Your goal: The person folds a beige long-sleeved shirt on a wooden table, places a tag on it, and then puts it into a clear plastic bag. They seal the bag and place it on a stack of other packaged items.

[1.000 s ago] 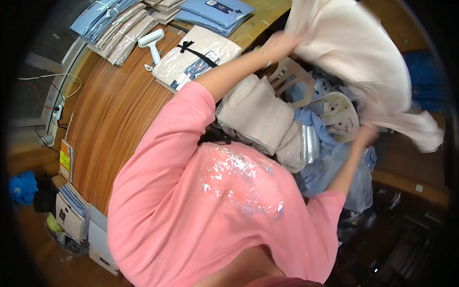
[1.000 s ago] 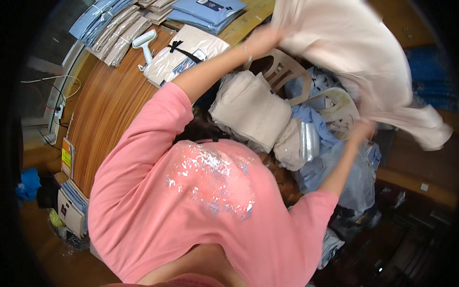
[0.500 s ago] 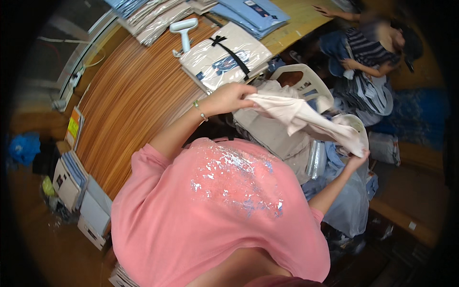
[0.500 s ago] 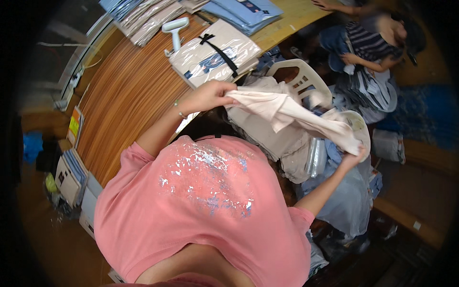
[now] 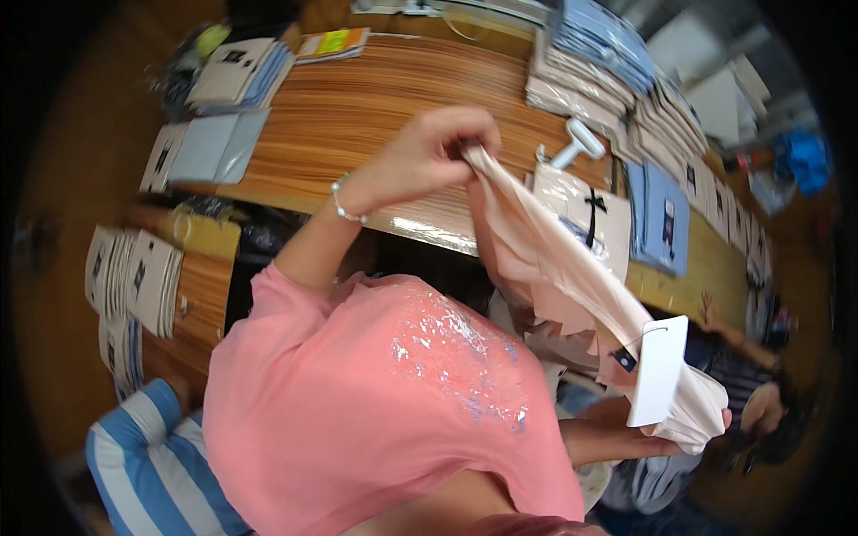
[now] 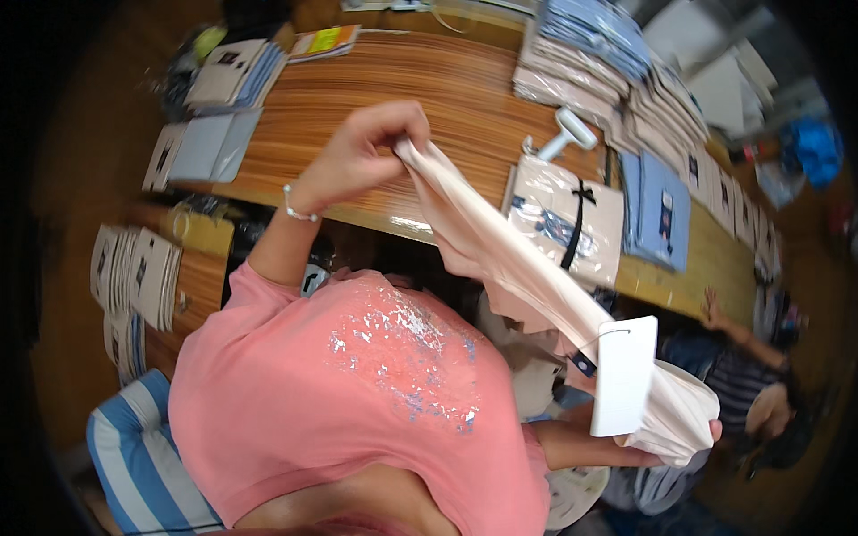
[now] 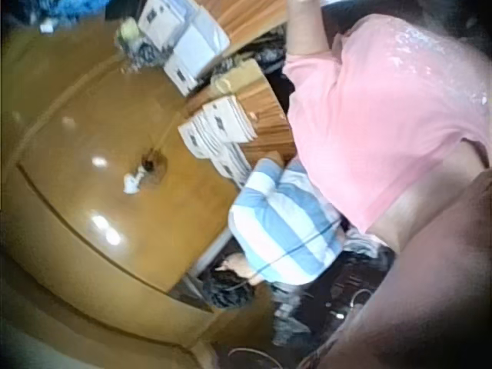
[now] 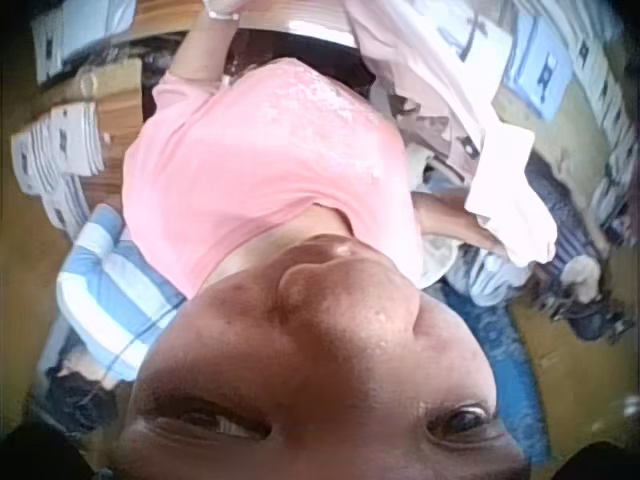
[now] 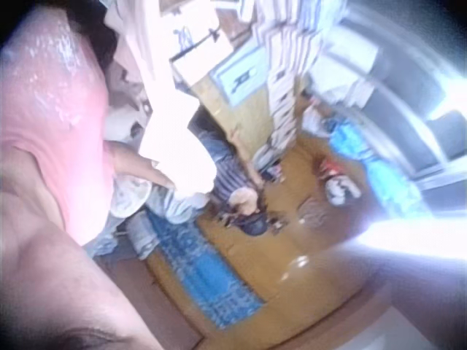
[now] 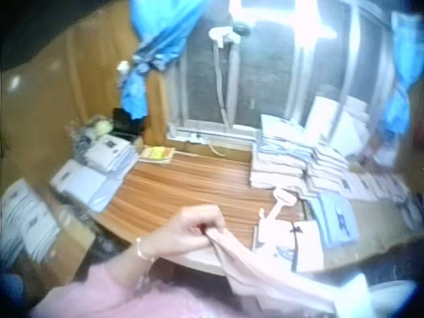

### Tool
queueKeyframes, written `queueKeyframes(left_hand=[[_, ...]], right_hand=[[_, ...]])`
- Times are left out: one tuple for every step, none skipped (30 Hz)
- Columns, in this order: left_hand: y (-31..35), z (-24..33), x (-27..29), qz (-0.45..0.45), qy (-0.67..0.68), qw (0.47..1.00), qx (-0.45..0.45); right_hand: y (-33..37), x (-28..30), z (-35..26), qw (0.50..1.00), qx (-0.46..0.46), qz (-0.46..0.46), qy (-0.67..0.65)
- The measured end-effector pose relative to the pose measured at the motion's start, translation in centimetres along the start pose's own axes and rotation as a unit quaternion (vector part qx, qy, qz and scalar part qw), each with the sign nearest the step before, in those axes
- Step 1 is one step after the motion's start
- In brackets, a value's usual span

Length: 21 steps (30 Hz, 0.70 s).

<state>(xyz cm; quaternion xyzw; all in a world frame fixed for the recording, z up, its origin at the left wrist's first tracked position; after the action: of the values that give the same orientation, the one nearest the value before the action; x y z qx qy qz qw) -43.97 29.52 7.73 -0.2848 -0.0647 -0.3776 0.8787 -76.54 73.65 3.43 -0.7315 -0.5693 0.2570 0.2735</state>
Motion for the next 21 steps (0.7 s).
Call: queueKeyframes(left_hand=[[0.1, 0.4, 2.2, 0.049, 0.003, 0.999, 0.022], [-0.1, 0.3, 4.0, 0.089, 0.014, 0.995, 0.037], [-0.4, 0.2, 5.9, 0.126, 0.027, 0.99, 0.05], [-1.5, -0.2, 7.3, 0.147, 0.021, 0.989, 0.014], [-3.5, -1.1, 8.4, 0.164, 0.023, 0.986, -0.021], [-5.8, -3.3, 8.3, 0.146, 0.034, 0.989, 0.001], [-7.6, -5.8, 8.7, 0.137, 0.027, 0.99, 0.03], [-10.1, -9.4, 9.2, 0.135, 0.041, 0.99, 0.015], [-12.0, -12.0, 11.0, 0.141, 0.053, 0.989, -0.001], [-13.2, -12.6, 13.7, 0.178, 0.107, 0.978, 0.005], [-14.9, -13.5, 15.8, 0.206, 0.17, 0.964, 0.01], [-17.2, -14.4, 18.9, 0.186, 0.303, 0.931, -0.083], [-18.1, -12.4, 20.6, 0.218, 0.106, 0.961, -0.13], [-18.6, -11.4, 22.1, 0.225, 0.101, 0.955, -0.168], [-18.6, -10.5, 24.1, 0.235, 0.091, 0.946, -0.206], [-18.7, -11.2, 25.1, 0.206, 0.171, 0.95, -0.159], [-18.1, -12.1, 26.5, 0.174, 0.243, 0.948, -0.11], [-17.5, -13.7, 28.4, 0.164, 0.266, 0.943, -0.114], [-16.4, -15.9, 30.6, 0.158, 0.285, 0.938, -0.115], [-14.2, -17.9, 33.5, 0.209, 0.274, 0.935, -0.083], [-12.5, -19.6, 35.5, 0.251, 0.277, 0.926, -0.056]], right_hand=[[-0.3, -2.5, -2.5, 0.998, 0.028, -0.008, -0.062], [-0.2, -4.2, -5.5, 0.991, 0.057, -0.009, -0.121], [-0.3, -6.3, -8.3, 0.982, 0.087, -0.019, -0.169], [0.0, -8.5, -10.3, 0.971, 0.114, -0.032, -0.206], [0.2, -11.1, -11.9, 0.965, 0.136, -0.056, -0.218], [0.4, -13.2, -12.6, 0.961, 0.181, -0.076, -0.197], [0.8, -16.3, -12.1, 0.952, 0.211, -0.104, -0.195], [1.8, -20.7, -11.8, 0.949, -0.017, -0.115, -0.293], [1.9, -24.8, -11.1, 0.927, -0.022, -0.183, -0.326], [2.0, -27.9, -12.4, 0.913, -0.008, -0.193, -0.36], [1.9, -29.7, -14.3, 0.902, 0.011, -0.197, -0.385], [1.9, -30.3, -16.7, 0.915, 0.055, -0.166, -0.363], [1.2, -29.8, -18.6, 0.917, 0.071, -0.14, -0.366], [0.6, -29.7, -20.4, 0.916, 0.084, -0.117, -0.373], [1.5, -29.4, -22.2, 0.938, 0.124, -0.104, -0.307], [2.8, -29.0, -24.3, 0.954, 0.166, -0.09, -0.233], [4.6, -28.8, -25.7, 0.957, 0.185, -0.091, -0.202], [6.6, -28.9, -27.1, 0.959, 0.204, -0.093, -0.174], [9.3, -29.9, -27.0, 0.959, 0.204, -0.135, -0.144], [13.7, -31.6, -25.1, 0.951, 0.174, -0.221, -0.127], [18.1, -32.6, -23.7, 0.923, 0.142, -0.344, -0.098]])
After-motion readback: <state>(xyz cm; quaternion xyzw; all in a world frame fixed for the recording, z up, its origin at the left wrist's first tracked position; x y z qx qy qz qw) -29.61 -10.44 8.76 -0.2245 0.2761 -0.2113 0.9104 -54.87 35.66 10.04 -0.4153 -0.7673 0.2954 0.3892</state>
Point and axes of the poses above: each hand's wrist, its own y-axis away from the middle knuckle, its own x-axis out of the back of the hand, z = x × y, the point moved 8 cm from there along -y, towards the middle knuckle, and after that the axes turned 5 degrees about z, right-handed, at the moved point
